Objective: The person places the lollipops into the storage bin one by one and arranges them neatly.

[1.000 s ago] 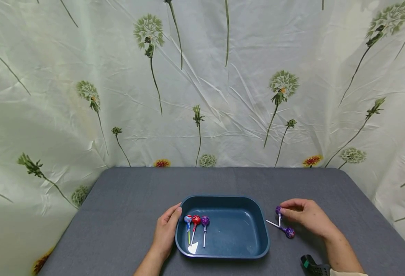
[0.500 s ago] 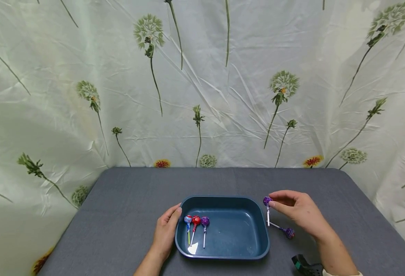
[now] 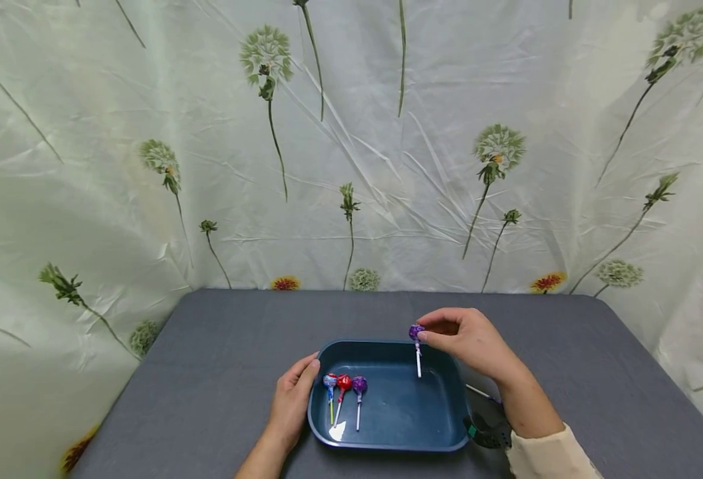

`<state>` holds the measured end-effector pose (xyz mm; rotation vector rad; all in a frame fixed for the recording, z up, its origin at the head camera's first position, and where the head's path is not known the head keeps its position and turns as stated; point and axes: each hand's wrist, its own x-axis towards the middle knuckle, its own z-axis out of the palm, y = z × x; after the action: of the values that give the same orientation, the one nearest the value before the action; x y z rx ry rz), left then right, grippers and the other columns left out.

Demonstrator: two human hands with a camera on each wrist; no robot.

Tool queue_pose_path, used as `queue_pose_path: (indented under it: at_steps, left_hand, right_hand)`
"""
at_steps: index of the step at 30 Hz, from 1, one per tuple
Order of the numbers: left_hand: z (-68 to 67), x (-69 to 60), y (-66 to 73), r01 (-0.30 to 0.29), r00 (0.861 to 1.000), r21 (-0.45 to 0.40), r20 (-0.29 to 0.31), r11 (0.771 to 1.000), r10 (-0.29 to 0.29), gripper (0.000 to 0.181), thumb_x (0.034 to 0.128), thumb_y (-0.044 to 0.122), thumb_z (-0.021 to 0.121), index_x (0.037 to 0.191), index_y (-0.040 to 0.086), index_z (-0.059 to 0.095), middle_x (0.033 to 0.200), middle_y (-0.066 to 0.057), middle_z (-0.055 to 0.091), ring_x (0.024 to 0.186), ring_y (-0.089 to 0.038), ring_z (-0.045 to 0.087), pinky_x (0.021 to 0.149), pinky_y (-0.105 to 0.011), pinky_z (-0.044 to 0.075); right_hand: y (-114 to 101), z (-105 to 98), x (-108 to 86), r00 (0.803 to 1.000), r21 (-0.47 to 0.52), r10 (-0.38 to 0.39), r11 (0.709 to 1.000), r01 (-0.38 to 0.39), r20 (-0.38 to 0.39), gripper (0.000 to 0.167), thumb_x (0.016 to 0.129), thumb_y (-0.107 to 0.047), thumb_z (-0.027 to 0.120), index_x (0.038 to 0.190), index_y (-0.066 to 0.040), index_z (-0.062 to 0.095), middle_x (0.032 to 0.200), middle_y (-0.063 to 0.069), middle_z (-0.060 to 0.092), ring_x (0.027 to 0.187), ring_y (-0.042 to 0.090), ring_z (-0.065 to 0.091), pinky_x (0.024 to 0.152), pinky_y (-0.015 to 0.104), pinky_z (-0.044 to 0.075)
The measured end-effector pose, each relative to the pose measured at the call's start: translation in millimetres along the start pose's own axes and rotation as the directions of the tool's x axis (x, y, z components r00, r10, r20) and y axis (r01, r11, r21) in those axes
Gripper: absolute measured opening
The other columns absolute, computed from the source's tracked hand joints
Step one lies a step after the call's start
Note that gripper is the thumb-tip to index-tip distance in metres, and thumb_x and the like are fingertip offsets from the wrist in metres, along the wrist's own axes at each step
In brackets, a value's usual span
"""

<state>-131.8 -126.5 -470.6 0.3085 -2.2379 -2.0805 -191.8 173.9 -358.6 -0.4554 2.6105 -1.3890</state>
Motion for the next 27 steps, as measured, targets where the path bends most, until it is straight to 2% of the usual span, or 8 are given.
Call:
queue_pose_path:
  at_steps: [6,11,15,21,27]
  left_hand:
    - [0.0,0.8,-0.3,-0.002,1.000,0.001,-0.002,1.000,0.002,0.046,0.1070,0.033,0.052,0.140,0.002,0.060,0.144,-0.018,0.061,0.139,-0.036,0.052,0.118,-0.053,0.040]
    - [-0.3,0.2,-0.7,-0.004,1.000,-0.015,0.008,1.000,0.004,0.045,0.1071,0.031,0.052,0.140,0.001,0.060,0.143,-0.018,0.061,0.139,-0.035,0.052,0.119,-0.052,0.040]
    - [0.6,-0.2,-1.0,-0.006,1.000,-0.014,0.005,1.000,0.006,0.045,0.1071,0.032,0.052,0.139,0.001,0.061,0.143,-0.018,0.062,0.139,-0.034,0.053,0.118,-0.051,0.041]
    - [1.5,-0.3,-1.2,-0.011,1.000,-0.015,0.007,1.000,0.011,0.045,0.1071,0.032,0.052,0.139,0.001,0.061,0.142,-0.018,0.062,0.138,-0.034,0.054,0.118,-0.052,0.042]
    - [0.2,-0.5,-1.9,-0.020,1.000,-0.015,0.007,1.000,0.020,0.044,0.1070,0.030,0.052,0.138,0.001,0.062,0.140,-0.017,0.064,0.137,-0.031,0.055,0.117,-0.048,0.043]
  right_hand:
    - [-7.2,19.4,23.6,0.993,0.017,-0.065,0.998,0.064,0.101,0.022,0.093,-0.025,0.076,0.108,-0.009,0.077,0.099,0.004,0.077,0.088,0.014,0.070,0.076,0.031,0.059]
    - [-8.1,36.0,35.9,0.984,-0.021,-0.075,0.997,0.079,0.163,0.018,0.091,-0.023,0.078,0.104,-0.011,0.078,0.096,0.001,0.077,0.086,0.013,0.069,0.076,0.031,0.059]
    - [-7.4,46.7,39.4,0.973,-0.074,-0.069,0.993,0.087,0.220,0.015,0.090,-0.023,0.078,0.102,-0.013,0.078,0.095,-0.002,0.077,0.085,0.011,0.070,0.074,0.029,0.059]
    - [-3.8,56.5,39.6,0.949,-0.098,-0.050,0.992,0.084,0.312,0.010,0.090,-0.017,0.079,0.099,-0.014,0.079,0.094,-0.002,0.078,0.085,0.011,0.071,0.073,0.028,0.060]
    - [-3.7,64.2,40.5,0.934,-0.209,-0.059,0.968,0.140,0.352,0.007,0.086,-0.016,0.081,0.092,-0.015,0.078,0.086,-0.006,0.075,0.079,0.009,0.066,0.067,0.027,0.057]
